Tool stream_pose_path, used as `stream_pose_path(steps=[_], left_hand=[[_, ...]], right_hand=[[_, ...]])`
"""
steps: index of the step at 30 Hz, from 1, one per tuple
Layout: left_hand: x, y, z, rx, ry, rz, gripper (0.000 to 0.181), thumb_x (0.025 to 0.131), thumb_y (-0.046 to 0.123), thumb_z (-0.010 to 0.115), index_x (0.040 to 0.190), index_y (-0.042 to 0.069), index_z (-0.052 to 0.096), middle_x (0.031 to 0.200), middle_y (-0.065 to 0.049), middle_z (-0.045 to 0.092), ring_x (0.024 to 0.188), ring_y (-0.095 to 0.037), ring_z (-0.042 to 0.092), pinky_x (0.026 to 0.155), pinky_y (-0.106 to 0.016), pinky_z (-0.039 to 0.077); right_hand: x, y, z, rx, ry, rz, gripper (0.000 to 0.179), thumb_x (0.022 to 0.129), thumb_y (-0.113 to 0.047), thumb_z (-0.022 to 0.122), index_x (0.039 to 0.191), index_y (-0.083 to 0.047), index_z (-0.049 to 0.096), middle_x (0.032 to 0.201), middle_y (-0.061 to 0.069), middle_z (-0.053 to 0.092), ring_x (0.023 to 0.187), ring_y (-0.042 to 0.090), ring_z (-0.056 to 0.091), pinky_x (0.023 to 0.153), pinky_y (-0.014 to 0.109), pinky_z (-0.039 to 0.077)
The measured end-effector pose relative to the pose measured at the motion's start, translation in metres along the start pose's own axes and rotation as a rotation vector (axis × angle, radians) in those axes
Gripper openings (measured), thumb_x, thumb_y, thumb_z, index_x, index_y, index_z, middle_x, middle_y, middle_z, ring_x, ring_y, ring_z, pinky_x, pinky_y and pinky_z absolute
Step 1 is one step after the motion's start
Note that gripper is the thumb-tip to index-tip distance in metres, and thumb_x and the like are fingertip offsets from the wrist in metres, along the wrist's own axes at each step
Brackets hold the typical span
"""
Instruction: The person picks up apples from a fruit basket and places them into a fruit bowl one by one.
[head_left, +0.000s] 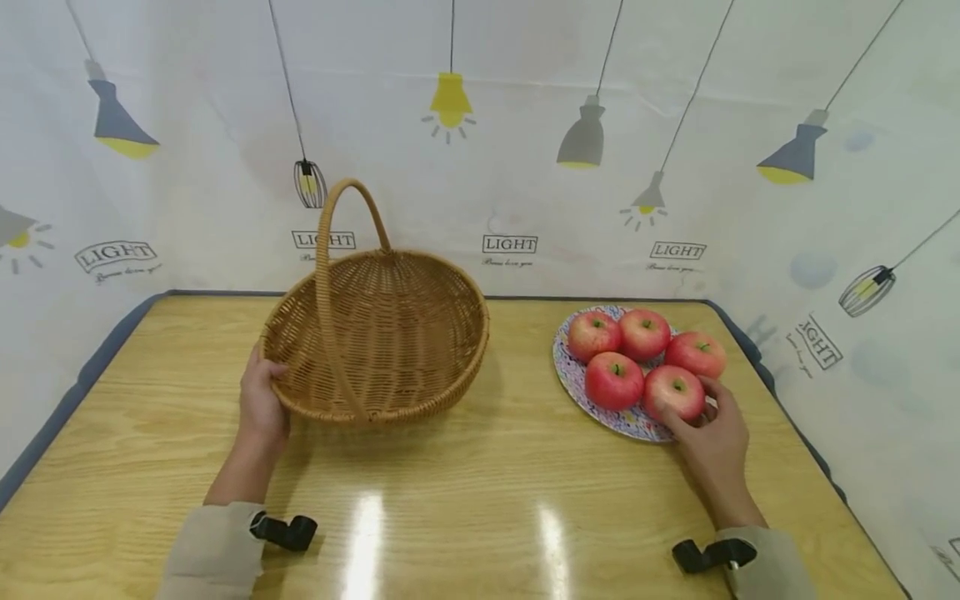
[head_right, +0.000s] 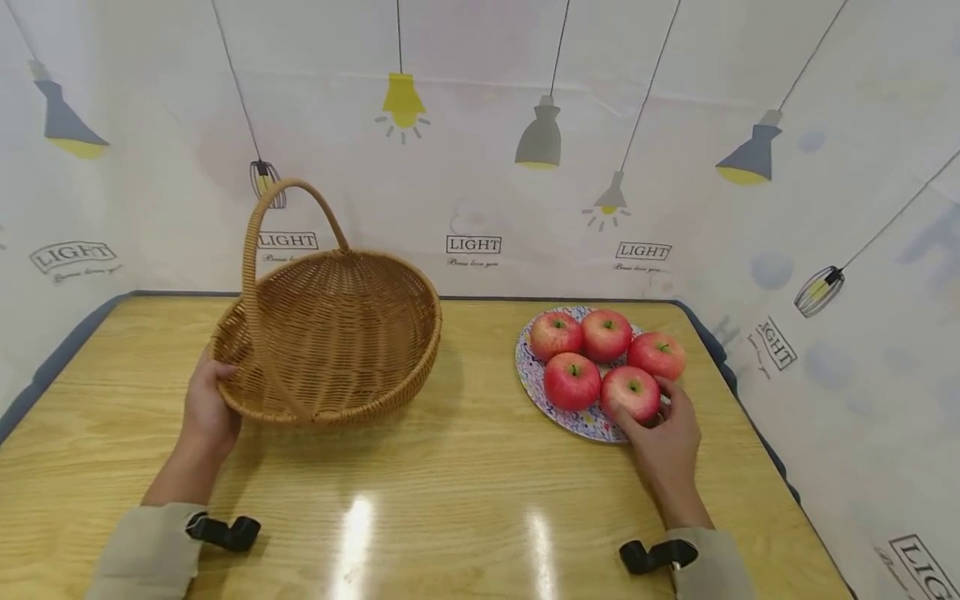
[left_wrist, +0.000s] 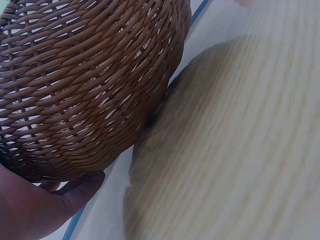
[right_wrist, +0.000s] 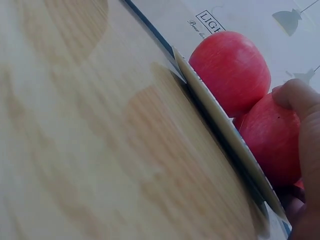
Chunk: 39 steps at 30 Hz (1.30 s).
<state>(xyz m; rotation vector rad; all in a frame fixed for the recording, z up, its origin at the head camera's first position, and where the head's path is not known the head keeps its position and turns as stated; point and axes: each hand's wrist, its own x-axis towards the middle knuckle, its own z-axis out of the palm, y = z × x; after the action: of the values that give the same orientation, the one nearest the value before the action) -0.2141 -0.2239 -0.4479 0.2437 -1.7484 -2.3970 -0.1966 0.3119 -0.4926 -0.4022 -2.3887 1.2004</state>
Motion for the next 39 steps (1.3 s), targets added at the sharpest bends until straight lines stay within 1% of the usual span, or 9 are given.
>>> stream_pose_path(steps=[5,11,15,19,25,28,32,36,39], left_hand=[[-0.0002,0.0022,-0.0001,0.024,-0.004,-0.004,0.072,0.092,0.009,0.019,0.162,0.024,0.017,0.159,-0.004,0.031,0.132,-0.014,0.039,0.104,-0.02,0.037],[-0.0022,0.0028,-0.0006,0.052,-0.008,-0.026,0.072,0.093,0.011,0.018,0.163,0.028,0.014,0.167,-0.005,0.019,0.144,-0.019,0.03,0.107,-0.019,0.035],[-0.0026,0.0024,-0.0004,0.046,0.006,-0.031,0.071,0.094,0.011,0.019,0.163,0.027,0.015,0.164,-0.004,0.024,0.141,-0.017,0.033,0.105,-0.019,0.036],[-0.0022,0.0016,0.001,0.023,0.02,-0.021,0.07,0.093,0.01,0.02,0.162,0.025,0.019,0.156,-0.001,0.031,0.132,-0.012,0.038,0.103,-0.02,0.037],[-0.0021,0.0011,0.0001,0.035,0.019,-0.024,0.07,0.093,0.01,0.019,0.162,0.025,0.019,0.157,-0.002,0.031,0.131,-0.012,0.04,0.103,-0.02,0.038],[-0.0017,0.0009,-0.001,0.024,0.027,-0.026,0.069,0.093,0.009,0.019,0.16,0.023,0.021,0.148,0.002,0.038,0.126,-0.012,0.042,0.101,-0.021,0.04],[-0.0015,0.0009,-0.0034,0.017,0.031,-0.027,0.068,0.093,0.009,0.018,0.159,0.021,0.023,0.139,0.008,0.042,0.122,-0.012,0.044,0.099,-0.02,0.041],[-0.0013,0.001,-0.0051,0.03,0.013,-0.031,0.068,0.093,0.009,0.018,0.16,0.021,0.02,0.139,0.009,0.041,0.123,-0.011,0.043,0.099,-0.02,0.04],[-0.0002,0.0011,-0.0047,0.029,-0.006,-0.024,0.067,0.094,0.009,0.018,0.159,0.02,0.021,0.138,0.009,0.042,0.123,-0.011,0.043,0.099,-0.02,0.04]], right_hand=[[0.0029,0.0024,0.0029,-0.001,0.012,-0.03,0.068,0.084,-0.03,0.081,0.141,-0.007,0.052,0.133,0.011,0.06,0.09,-0.002,0.05,0.078,0.002,0.038],[0.0046,0.0057,0.0031,-0.077,0.008,-0.053,0.069,0.086,-0.035,0.079,0.145,-0.01,0.052,0.134,0.016,0.057,0.108,0.016,0.053,0.082,0.003,0.035],[0.0047,0.0077,0.003,-0.094,0.041,-0.043,0.071,0.085,-0.036,0.08,0.145,-0.009,0.053,0.129,0.018,0.056,0.11,0.021,0.054,0.081,0.004,0.035],[0.0039,0.0076,0.0022,-0.066,0.061,-0.023,0.073,0.083,-0.037,0.082,0.144,-0.009,0.053,0.134,0.016,0.058,0.112,0.021,0.056,0.082,0.003,0.035],[0.0016,0.0047,0.001,-0.039,0.052,-0.007,0.071,0.084,-0.036,0.081,0.143,-0.008,0.053,0.138,0.015,0.057,0.114,0.021,0.057,0.083,0.003,0.036],[0.0016,0.0031,0.0023,-0.032,0.039,-0.003,0.071,0.085,-0.037,0.08,0.144,-0.008,0.052,0.14,0.015,0.056,0.12,0.027,0.058,0.085,0.002,0.035],[0.0013,0.0038,0.0039,-0.029,0.023,0.007,0.072,0.086,-0.038,0.079,0.146,-0.008,0.05,0.142,0.015,0.054,0.123,0.029,0.057,0.088,0.005,0.037],[0.0008,0.0062,0.0051,-0.032,0.022,0.032,0.073,0.087,-0.041,0.077,0.147,-0.011,0.048,0.146,0.012,0.053,0.125,0.028,0.056,0.093,0.011,0.04],[0.0001,0.0074,0.0049,-0.028,0.028,0.039,0.073,0.087,-0.04,0.077,0.147,-0.011,0.047,0.146,0.011,0.052,0.125,0.028,0.055,0.094,0.011,0.04]])
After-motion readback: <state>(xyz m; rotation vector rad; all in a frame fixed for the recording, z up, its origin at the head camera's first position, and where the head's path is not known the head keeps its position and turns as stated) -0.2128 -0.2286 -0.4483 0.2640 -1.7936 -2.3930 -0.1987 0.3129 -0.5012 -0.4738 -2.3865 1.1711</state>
